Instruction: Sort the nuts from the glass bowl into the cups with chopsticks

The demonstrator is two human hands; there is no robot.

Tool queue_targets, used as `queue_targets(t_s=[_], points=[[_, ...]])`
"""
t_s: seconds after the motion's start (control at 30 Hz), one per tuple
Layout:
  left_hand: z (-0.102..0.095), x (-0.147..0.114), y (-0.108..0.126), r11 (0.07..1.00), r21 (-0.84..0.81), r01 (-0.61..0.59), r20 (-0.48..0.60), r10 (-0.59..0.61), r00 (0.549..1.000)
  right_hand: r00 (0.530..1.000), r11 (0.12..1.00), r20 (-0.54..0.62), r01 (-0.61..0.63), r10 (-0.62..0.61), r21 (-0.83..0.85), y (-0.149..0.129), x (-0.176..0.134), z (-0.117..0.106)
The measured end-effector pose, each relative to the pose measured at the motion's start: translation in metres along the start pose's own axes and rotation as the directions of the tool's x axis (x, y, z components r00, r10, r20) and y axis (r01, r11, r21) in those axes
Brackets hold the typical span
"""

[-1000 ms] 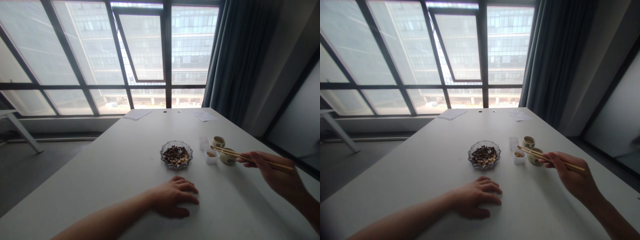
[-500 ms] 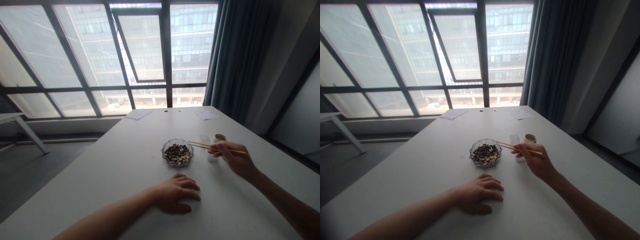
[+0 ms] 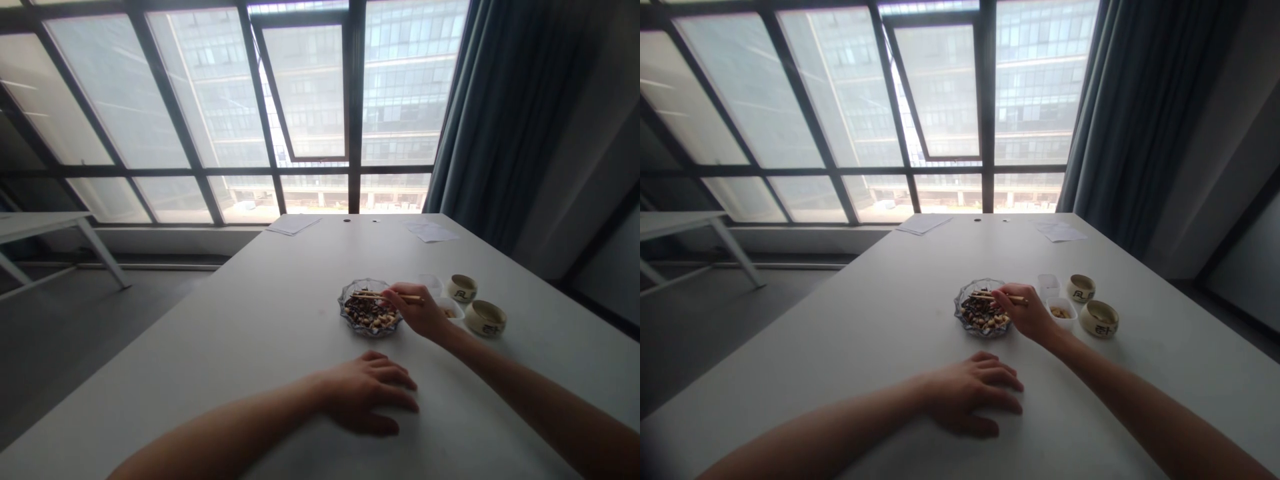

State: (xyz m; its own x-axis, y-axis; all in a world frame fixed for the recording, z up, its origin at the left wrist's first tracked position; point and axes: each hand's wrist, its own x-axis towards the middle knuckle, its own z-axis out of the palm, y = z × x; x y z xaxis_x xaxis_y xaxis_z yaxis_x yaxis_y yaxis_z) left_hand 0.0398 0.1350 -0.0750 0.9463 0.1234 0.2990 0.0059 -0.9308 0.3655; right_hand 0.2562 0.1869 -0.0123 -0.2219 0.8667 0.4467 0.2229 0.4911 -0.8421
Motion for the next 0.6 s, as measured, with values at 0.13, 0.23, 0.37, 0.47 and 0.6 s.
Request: queue_targets(t_s=[0.13, 0.23, 0.37, 0.47, 0.6], points=[[-0.001, 0.0, -0.001, 1.0, -0.003, 0.002, -0.005, -0.002, 1.0, 1.0, 1.0, -0.021, -0.023, 0.023, 0.011, 0.007, 0.001, 0.005], [-0.001, 0.0, -0.002, 1.0, -0.005, 0.001, 0.003, -0.001, 1.0, 0.995, 0.998, -0.08, -0.047, 0.05, 0.046, 0.012, 0.0, 0.009], [-0.001, 0.0, -0.002, 1.0, -0.002, 0.009, 0.021, -0.009, 1.0, 0.973, 0.987, -0.209, -0.073, 0.102, 0.142, 0.008, 0.001, 0.003], [0.0, 0.0, -0.001, 1.0, -0.003, 0.01, 0.021, -0.01, 1.0, 0.944, 0.977, -0.3, -0.078, 0.136, 0.198, -0.003, 0.001, -0.016], [-0.002, 0.001, -0.001, 1.0, -0.006, 0.013, 0.02, -0.012, 1.0, 0.871, 0.954, -0.44, -0.098, 0.221, 0.285, -0.013, -0.01, -0.057]])
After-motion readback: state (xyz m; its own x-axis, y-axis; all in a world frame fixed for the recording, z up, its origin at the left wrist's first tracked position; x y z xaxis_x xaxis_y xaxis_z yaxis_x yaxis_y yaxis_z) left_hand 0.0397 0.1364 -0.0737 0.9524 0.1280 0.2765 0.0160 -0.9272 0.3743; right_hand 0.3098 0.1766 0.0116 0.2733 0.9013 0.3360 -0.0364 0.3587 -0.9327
